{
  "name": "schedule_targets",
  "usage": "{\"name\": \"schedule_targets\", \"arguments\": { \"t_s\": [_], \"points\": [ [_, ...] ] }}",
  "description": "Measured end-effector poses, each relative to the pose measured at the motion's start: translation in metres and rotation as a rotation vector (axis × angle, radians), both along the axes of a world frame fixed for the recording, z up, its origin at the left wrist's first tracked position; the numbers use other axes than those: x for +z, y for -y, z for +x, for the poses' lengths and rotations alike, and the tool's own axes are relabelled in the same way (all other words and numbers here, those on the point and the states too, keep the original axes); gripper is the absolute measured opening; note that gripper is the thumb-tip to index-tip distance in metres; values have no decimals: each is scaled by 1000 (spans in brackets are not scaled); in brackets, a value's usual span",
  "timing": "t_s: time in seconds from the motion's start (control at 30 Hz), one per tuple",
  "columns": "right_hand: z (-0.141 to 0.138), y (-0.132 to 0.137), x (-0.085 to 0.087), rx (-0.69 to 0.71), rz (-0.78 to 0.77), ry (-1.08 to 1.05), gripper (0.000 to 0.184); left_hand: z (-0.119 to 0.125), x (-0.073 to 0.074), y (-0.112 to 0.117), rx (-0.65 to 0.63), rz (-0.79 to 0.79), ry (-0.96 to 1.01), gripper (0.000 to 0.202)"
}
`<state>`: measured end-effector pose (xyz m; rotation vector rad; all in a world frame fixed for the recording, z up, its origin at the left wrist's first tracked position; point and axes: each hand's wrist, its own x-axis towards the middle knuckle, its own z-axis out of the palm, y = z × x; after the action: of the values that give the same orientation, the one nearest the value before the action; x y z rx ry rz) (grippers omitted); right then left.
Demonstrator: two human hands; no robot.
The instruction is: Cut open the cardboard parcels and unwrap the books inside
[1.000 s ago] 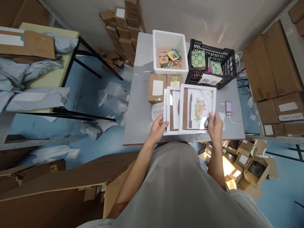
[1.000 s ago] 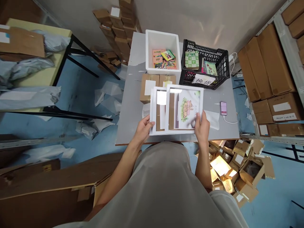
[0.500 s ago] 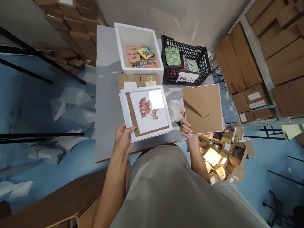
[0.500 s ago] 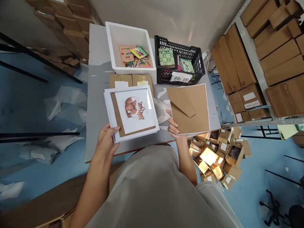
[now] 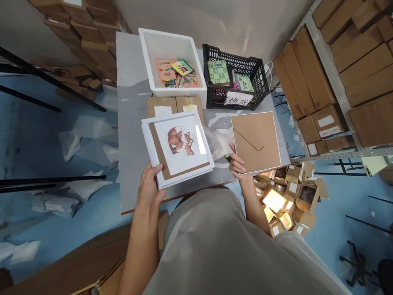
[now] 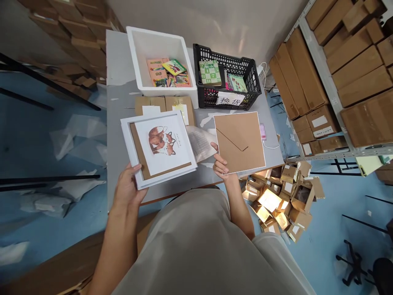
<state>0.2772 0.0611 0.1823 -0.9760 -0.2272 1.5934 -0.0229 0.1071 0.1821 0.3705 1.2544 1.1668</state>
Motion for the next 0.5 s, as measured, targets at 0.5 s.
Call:
{"name": "schedule_targets", "arguments": {
  "t_s": [0.5],
  "points": [
    [7, -7, 3, 76, 68, 174, 47, 3, 1, 1, -12, 21, -37, 47]
  ]
}}
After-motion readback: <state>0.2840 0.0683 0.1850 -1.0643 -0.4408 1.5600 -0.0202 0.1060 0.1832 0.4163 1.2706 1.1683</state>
